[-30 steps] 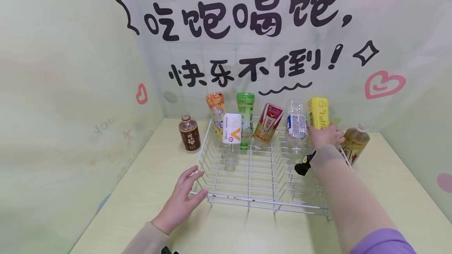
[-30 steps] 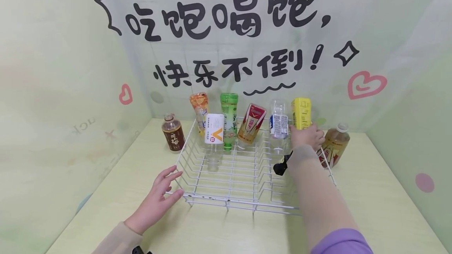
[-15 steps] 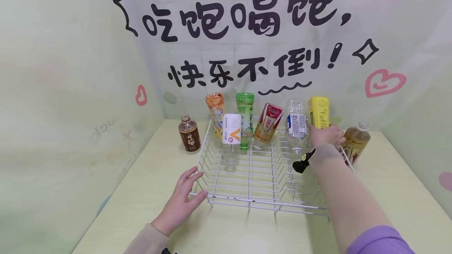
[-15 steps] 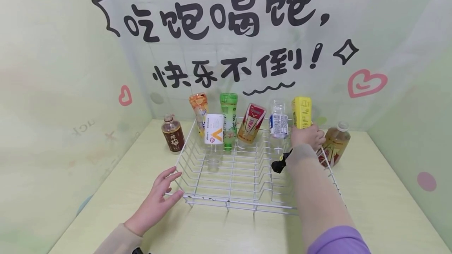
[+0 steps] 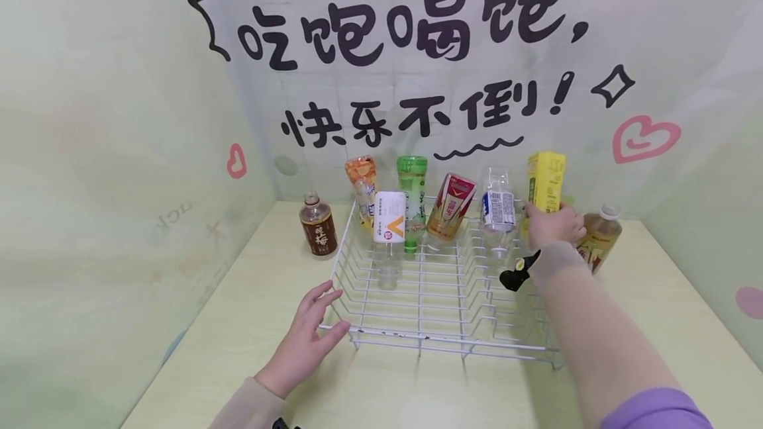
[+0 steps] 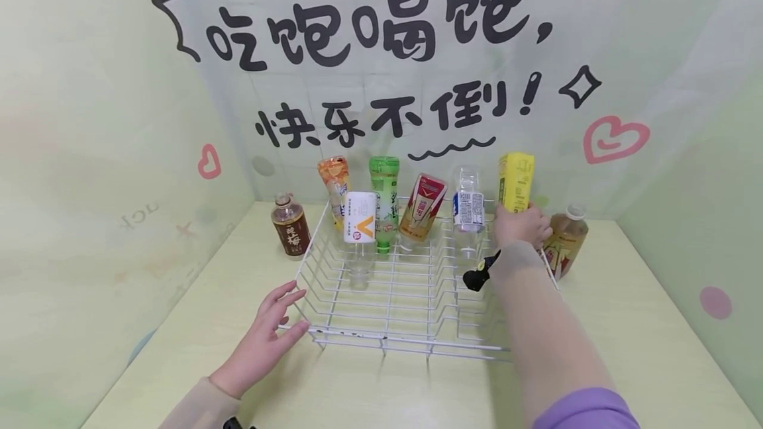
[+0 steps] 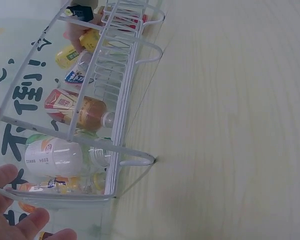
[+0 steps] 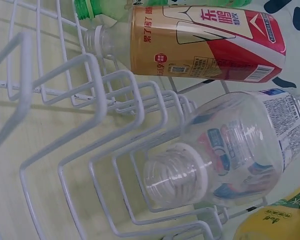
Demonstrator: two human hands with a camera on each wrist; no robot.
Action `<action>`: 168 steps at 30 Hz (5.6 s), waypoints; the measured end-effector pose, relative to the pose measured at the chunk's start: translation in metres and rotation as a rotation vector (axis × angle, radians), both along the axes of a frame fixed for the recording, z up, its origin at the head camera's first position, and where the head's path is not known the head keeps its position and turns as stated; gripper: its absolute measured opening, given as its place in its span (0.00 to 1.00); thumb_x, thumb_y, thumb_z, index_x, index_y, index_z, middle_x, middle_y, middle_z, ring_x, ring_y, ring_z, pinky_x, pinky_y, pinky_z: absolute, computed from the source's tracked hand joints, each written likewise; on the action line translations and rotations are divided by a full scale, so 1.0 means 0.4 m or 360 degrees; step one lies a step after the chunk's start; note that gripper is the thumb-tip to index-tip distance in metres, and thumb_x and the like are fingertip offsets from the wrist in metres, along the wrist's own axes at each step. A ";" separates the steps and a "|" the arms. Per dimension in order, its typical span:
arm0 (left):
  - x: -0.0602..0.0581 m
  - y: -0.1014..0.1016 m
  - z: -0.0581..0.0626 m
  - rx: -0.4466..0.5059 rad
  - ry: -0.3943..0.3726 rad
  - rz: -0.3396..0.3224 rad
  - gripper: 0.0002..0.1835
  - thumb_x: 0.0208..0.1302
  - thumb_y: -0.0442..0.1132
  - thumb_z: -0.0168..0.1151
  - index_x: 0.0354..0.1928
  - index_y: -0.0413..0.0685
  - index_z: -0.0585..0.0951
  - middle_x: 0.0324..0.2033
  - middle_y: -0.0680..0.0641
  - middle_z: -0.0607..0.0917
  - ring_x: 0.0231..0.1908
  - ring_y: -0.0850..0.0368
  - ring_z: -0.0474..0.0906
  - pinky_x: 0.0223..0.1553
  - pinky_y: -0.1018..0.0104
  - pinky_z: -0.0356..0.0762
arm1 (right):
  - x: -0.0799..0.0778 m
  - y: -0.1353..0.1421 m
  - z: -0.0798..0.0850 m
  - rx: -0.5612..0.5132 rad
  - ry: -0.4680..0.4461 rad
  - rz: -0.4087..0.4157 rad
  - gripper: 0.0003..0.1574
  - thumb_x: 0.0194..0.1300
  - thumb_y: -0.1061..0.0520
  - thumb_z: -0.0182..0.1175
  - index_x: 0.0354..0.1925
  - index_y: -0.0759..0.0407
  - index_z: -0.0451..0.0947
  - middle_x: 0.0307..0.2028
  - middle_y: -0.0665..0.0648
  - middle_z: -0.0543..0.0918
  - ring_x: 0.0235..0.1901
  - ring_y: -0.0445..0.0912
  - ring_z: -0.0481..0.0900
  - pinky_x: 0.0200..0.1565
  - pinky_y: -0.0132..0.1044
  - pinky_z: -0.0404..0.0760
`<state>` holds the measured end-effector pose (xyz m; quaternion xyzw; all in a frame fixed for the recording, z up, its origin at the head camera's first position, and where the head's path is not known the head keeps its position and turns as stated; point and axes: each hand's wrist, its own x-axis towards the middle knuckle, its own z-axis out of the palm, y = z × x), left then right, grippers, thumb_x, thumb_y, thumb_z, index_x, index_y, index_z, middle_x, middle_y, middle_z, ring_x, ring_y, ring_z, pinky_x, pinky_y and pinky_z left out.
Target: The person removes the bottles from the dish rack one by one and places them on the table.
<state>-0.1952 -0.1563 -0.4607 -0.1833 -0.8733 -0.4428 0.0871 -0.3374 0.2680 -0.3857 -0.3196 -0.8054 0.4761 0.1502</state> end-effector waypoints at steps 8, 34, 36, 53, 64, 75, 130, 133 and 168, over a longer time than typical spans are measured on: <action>-0.002 -0.003 -0.003 -0.0006 0.0009 0.0001 0.30 0.64 0.44 0.63 0.65 0.41 0.69 0.71 0.42 0.57 0.66 0.37 0.57 0.58 0.40 0.68 | 0.009 0.007 0.050 -0.0083 0.0120 0.0023 0.46 0.59 0.34 0.62 0.69 0.52 0.63 0.61 0.61 0.63 0.59 0.52 0.61 0.54 0.45 0.71; -0.003 -0.017 0.043 -0.0360 0.0055 0.0041 0.30 0.62 0.54 0.63 0.63 0.47 0.73 0.68 0.43 0.63 0.66 0.37 0.55 0.58 0.33 0.62 | 0.098 -0.022 0.160 0.0492 0.0331 0.0549 0.42 0.58 0.40 0.67 0.62 0.63 0.70 0.46 0.63 0.78 0.40 0.54 0.77 0.34 0.42 0.82; -0.005 -0.021 0.051 -0.0412 0.0056 0.0027 0.31 0.62 0.55 0.64 0.63 0.47 0.74 0.68 0.42 0.64 0.66 0.38 0.55 0.59 0.35 0.63 | 0.107 -0.027 0.157 0.0604 0.0361 0.0602 0.40 0.58 0.42 0.67 0.60 0.64 0.72 0.44 0.63 0.79 0.40 0.55 0.76 0.36 0.43 0.81; -0.040 0.008 0.186 -0.0991 0.0321 -0.0113 0.35 0.57 0.58 0.67 0.61 0.45 0.76 0.59 0.42 0.75 0.63 0.38 0.63 0.61 0.38 0.62 | 0.172 -0.091 0.123 0.1346 0.0495 0.0999 0.39 0.52 0.49 0.71 0.59 0.65 0.73 0.51 0.66 0.75 0.50 0.61 0.67 0.52 0.59 0.64; -0.096 0.123 0.280 -0.1157 0.0507 -0.0194 0.37 0.60 0.60 0.63 0.66 0.49 0.71 0.63 0.44 0.72 0.64 0.43 0.63 0.65 0.45 0.60 | 0.184 -0.137 0.105 0.1675 0.0570 0.1150 0.35 0.51 0.51 0.71 0.56 0.62 0.75 0.48 0.62 0.78 0.49 0.59 0.71 0.49 0.58 0.70; -0.143 0.242 0.309 -0.1333 0.0731 -0.0170 0.38 0.60 0.62 0.61 0.69 0.53 0.67 0.68 0.47 0.66 0.68 0.44 0.57 0.69 0.43 0.48 | 0.199 -0.204 0.086 0.1834 0.0749 0.1278 0.32 0.50 0.53 0.72 0.53 0.60 0.78 0.46 0.58 0.80 0.47 0.56 0.73 0.47 0.53 0.72; -0.162 0.217 0.295 -0.1247 0.0740 -0.0090 0.37 0.55 0.55 0.70 0.66 0.53 0.70 0.54 0.49 0.79 0.54 0.47 0.74 0.55 0.48 0.71 | 0.289 -0.174 0.114 0.1760 0.1005 0.1426 0.41 0.45 0.50 0.77 0.56 0.60 0.74 0.58 0.62 0.74 0.57 0.58 0.70 0.58 0.55 0.68; -0.164 0.203 0.295 -0.1241 0.0713 -0.0064 0.38 0.56 0.55 0.69 0.67 0.53 0.69 0.54 0.48 0.79 0.55 0.46 0.74 0.56 0.46 0.70 | 0.294 -0.151 0.115 0.1746 0.0997 0.1397 0.41 0.45 0.50 0.77 0.56 0.61 0.74 0.57 0.62 0.75 0.56 0.59 0.70 0.58 0.55 0.68; -0.124 -0.018 0.245 -0.0231 0.0000 0.0317 0.38 0.57 0.51 0.70 0.68 0.54 0.67 0.53 0.48 0.75 0.43 0.50 0.73 0.42 0.53 0.76 | 0.427 0.133 -0.035 0.1025 0.0581 0.1008 0.40 0.58 0.51 0.69 0.60 0.71 0.67 0.58 0.76 0.69 0.56 0.73 0.62 0.54 0.69 0.58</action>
